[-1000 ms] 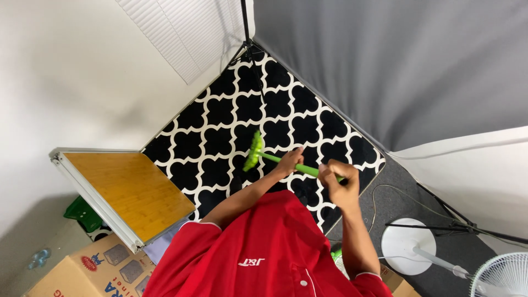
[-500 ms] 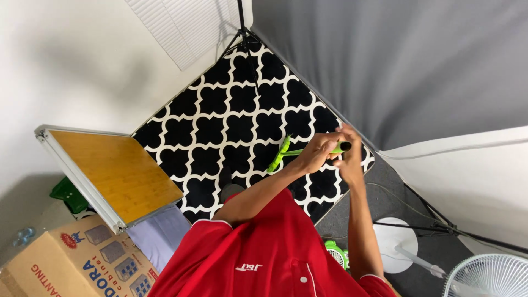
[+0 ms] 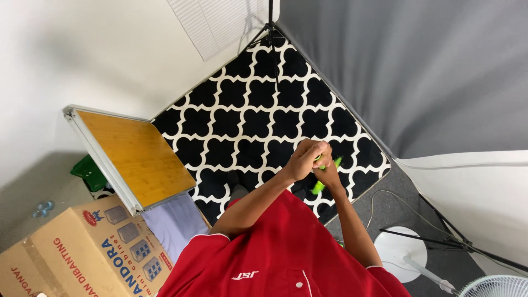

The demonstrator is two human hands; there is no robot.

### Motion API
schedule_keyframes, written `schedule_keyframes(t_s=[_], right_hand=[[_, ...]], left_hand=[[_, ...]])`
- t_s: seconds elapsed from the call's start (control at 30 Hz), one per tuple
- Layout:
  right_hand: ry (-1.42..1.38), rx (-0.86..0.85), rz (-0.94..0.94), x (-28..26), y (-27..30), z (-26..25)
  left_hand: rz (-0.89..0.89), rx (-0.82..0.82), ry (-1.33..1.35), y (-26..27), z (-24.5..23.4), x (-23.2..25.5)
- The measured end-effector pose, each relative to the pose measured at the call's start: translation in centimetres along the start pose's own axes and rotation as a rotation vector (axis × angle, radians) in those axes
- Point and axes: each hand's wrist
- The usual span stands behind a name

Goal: Assembling and inspecting a small green plastic broom.

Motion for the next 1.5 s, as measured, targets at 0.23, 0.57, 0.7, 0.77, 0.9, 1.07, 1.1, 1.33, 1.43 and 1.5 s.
schedule_keyframes(t_s=[0.23,0.57,0.7,0.77,0.9,1.07,1.1,1.33,1.43,1.5], right_hand=[[-0.302,-0.098,0.158,-3.0,-2.7,6.2],[-0.434,-0.067,0.165,-6.2,-4.9,17.3],[-0.416,-0.113,0.050,-9.1,-3.9,15.7],[-0.303,-0.106,0.033,-11.6,-3.4,13.2],[0.001,0.026,-0.142,-12.0,-2.2,8.9],[0.036,0.137,0.049,-2.0,0.0,6.5],[0.057,0.143,0.162,1.3,0.8,6.4],[-0.073,0.171,0.157,1.0,-1.5,8.2],[-0.219,0.166,0.010,-2.1,-3.5,10.2],[-0.075,-0.022,0.334,-5.5,-4.6,10.7]], left_hand=[[-0.092,0.232,-0.084,4.8,-6.3,-0.6],[-0.046,0.109,-0.428,8.0,-8.0,9.7],[0.161,-0.053,-0.336,9.0,-8.2,11.7],[0.141,-0.083,-0.297,9.1,-8.4,12.4],[0.046,-0.116,-0.139,7.9,-8.6,11.0],[-0.016,-0.091,-0.299,5.5,-9.8,0.7],[-0.078,-0.055,-0.349,5.2,-9.6,-1.9],[-0.005,0.106,-0.505,5.1,-9.3,-4.0],[-0.224,0.192,-0.523,5.2,-8.9,0.4],[-0.065,0.093,-0.544,4.7,-7.0,4.4]])
Point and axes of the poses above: each hand's wrist, its own y-axis away from the middle knuckle, its own z-axis out of the palm, x = y × z, and after that the axes turned 2 degrees about -z, right-handed
